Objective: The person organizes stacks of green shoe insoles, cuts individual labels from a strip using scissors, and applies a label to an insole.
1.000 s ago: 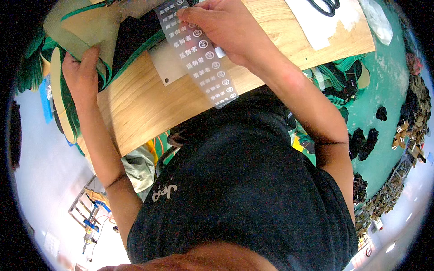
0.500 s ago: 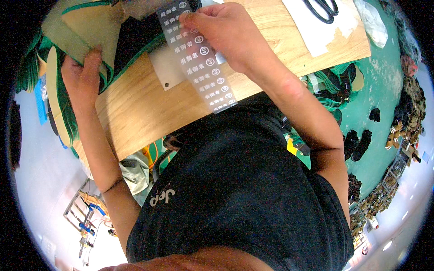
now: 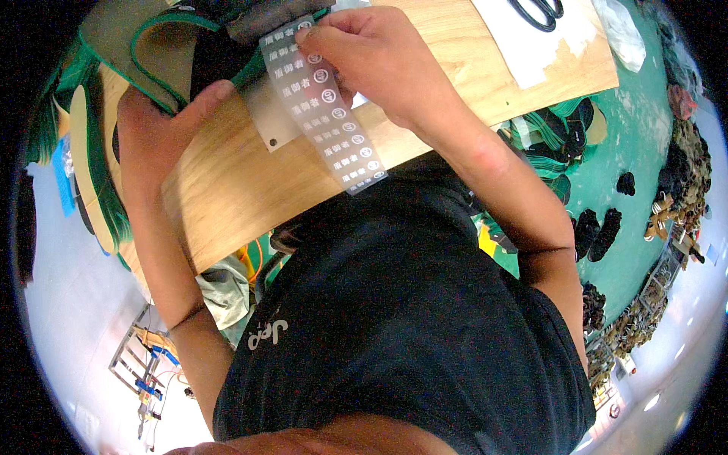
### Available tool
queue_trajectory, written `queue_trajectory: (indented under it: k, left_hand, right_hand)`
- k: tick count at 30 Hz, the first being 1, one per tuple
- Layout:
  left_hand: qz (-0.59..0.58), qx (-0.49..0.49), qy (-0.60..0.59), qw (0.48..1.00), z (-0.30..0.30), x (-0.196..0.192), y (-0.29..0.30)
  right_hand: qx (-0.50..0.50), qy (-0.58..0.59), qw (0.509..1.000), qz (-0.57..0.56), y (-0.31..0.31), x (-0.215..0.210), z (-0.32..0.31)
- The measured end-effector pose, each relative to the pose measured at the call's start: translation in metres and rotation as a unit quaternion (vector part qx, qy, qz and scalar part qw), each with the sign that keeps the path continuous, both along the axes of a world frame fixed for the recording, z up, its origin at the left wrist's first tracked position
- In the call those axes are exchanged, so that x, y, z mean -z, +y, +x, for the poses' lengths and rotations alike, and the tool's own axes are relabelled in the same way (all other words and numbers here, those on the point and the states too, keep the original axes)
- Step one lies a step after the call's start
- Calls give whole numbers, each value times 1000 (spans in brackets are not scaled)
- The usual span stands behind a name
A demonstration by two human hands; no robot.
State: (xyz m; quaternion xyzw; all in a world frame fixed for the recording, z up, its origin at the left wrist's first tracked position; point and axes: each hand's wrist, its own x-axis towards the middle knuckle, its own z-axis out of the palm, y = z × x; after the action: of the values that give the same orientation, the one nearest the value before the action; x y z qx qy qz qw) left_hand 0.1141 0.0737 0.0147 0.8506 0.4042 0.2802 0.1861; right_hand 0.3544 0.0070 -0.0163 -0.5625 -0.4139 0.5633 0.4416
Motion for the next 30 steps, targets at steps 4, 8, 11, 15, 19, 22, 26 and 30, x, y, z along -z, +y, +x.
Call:
queue_trajectory:
  k: [4,8,11,15,19,22,26,30]
  left_hand:
    - [19,-15,79,997,1,-1,-2]
    - [46,-25,78,996,-4,1,-1]
    - [-4,-52,95,994,-6,-2,-4]
    - [-41,-133,-106,985,-20,6,4]
    - [-57,-180,-284,940,-34,15,11]
    - [-73,-157,-278,945,-34,14,10]
    - [-79,-173,-191,963,-33,13,8]
    - [-51,-186,-153,969,-31,11,3]
  right_hand:
    - [7,26,1000,-14,2,-2,-3]
    - [39,-6,999,14,1,4,0]
    - [145,89,985,20,-6,1,8]
    - [125,135,983,-29,-1,-9,10]
    - [20,-9,996,-86,12,-15,-3]
    - [6,-7,996,-94,13,-12,-3]
    - [10,-5,994,-108,13,-14,-2]
    - [16,-8,994,-108,14,-18,-4]
